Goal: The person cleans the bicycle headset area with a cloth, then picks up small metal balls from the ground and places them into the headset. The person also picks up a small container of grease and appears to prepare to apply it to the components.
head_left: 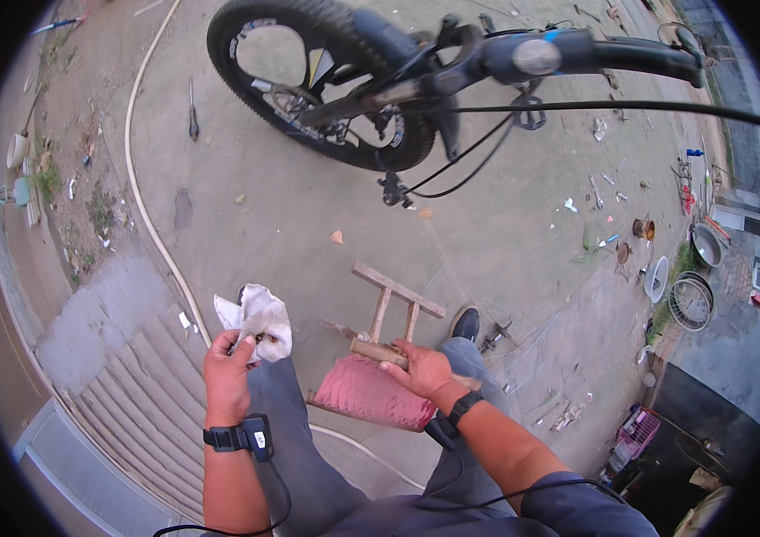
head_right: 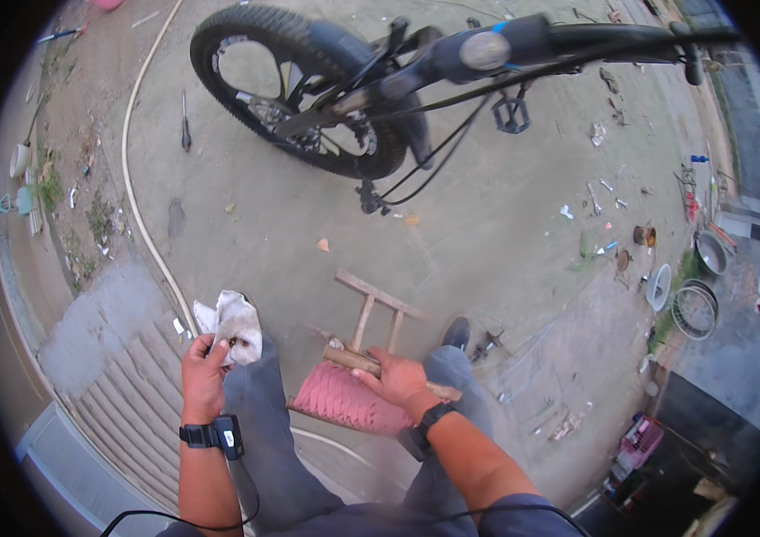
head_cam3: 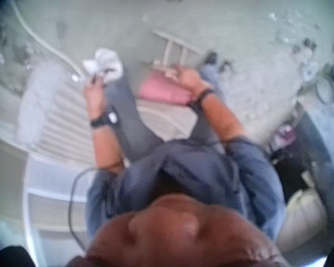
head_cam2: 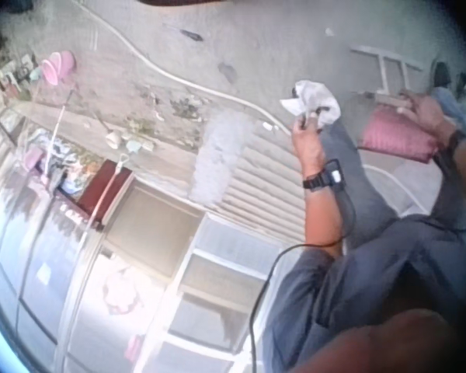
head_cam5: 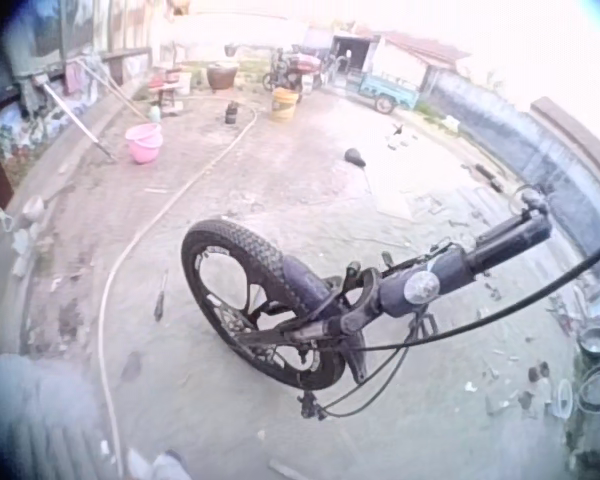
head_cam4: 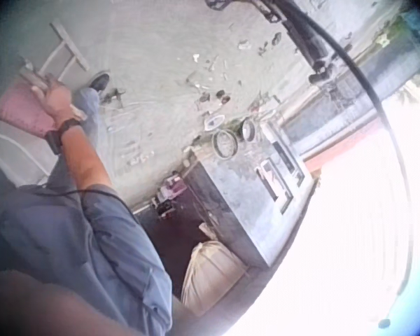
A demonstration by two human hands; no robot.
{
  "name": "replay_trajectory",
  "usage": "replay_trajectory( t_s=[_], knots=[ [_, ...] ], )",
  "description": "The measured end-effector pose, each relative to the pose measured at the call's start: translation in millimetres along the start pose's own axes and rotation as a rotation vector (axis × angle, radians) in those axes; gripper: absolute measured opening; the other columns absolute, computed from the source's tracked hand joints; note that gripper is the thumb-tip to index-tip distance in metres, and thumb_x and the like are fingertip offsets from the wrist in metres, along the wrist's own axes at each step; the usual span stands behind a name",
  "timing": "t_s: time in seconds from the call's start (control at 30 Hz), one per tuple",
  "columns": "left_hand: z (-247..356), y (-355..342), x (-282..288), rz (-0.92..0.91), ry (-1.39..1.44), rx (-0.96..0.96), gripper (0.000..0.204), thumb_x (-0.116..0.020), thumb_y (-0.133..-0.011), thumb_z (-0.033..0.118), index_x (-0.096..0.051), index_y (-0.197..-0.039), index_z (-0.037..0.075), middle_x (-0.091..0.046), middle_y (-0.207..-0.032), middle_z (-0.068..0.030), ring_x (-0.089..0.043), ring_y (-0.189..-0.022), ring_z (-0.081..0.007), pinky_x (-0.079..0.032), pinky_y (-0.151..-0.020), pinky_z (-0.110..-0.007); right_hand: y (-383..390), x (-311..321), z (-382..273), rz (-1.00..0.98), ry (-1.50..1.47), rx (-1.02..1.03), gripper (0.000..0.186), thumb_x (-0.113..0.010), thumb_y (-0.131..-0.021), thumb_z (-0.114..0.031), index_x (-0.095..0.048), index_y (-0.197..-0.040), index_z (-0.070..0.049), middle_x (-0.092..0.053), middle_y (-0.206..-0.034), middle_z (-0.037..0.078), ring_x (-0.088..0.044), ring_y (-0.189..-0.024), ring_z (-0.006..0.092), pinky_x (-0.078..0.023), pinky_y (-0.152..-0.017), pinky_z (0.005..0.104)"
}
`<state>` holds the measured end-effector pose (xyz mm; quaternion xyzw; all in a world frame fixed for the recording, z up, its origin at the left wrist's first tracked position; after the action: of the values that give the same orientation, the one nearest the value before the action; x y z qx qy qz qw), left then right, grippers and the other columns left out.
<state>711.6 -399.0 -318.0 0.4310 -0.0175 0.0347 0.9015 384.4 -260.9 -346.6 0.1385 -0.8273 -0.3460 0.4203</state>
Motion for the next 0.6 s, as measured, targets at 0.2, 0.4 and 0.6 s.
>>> replay_trajectory(
  t_s=[0.2,0.4,0.6],
  knots=[
    [47.1,58.4,-74.2,-0.056,-0.026,-0.026,0.018,-0.070,-0.096,0.014,-0.066,-0.110,0.005,-0.070,-0.101,-0.0024,-0.065,-0.085,-0.0122,-0.053,-0.071,-0.030,32.8,65.5,12.6,0.045,-0.055,0.044,0.065,-0.061,-0.089,-0.066,-0.064,-0.128,-0.014,-0.073,-0.094,0.018,-0.071,-0.088,0.0390,-0.056,-0.076,0.0487],
    [83.1,123.5,-133.4,-0.100,-0.025,-0.071,0.019,-0.069,-0.095,0.013,-0.065,-0.112,0.004,-0.070,-0.103,-0.0022,-0.066,-0.087,-0.0127,-0.054,-0.070,-0.031,67.6,118.6,14.3,0.071,-0.094,0.181,0.067,-0.060,-0.089,-0.066,-0.064,-0.129,-0.012,-0.073,-0.094,0.020,-0.071,-0.088,0.0393,-0.056,-0.076,0.0493],
    [97.6,118.7,-171.3,-0.245,-0.014,-0.024,0.019,-0.069,-0.096,0.011,-0.064,-0.112,0.003,-0.069,-0.103,-0.0039,-0.066,-0.088,-0.0139,-0.055,-0.071,-0.032,57.0,156.4,25.4,0.134,-0.092,0.060,0.072,-0.055,-0.091,-0.069,-0.062,-0.130,-0.009,-0.073,-0.093,0.020,-0.071,-0.087,0.0398,-0.056,-0.077,0.0506]
  ],
)
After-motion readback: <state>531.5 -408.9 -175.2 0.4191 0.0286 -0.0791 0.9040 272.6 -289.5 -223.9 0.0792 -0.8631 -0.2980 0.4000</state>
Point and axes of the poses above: each hand's wrist, its own y-axis away from the middle knuckle, its own x-axis out of the back of the hand, z = x × y, the point moved 6 cm from there along -y, towards the middle knuckle
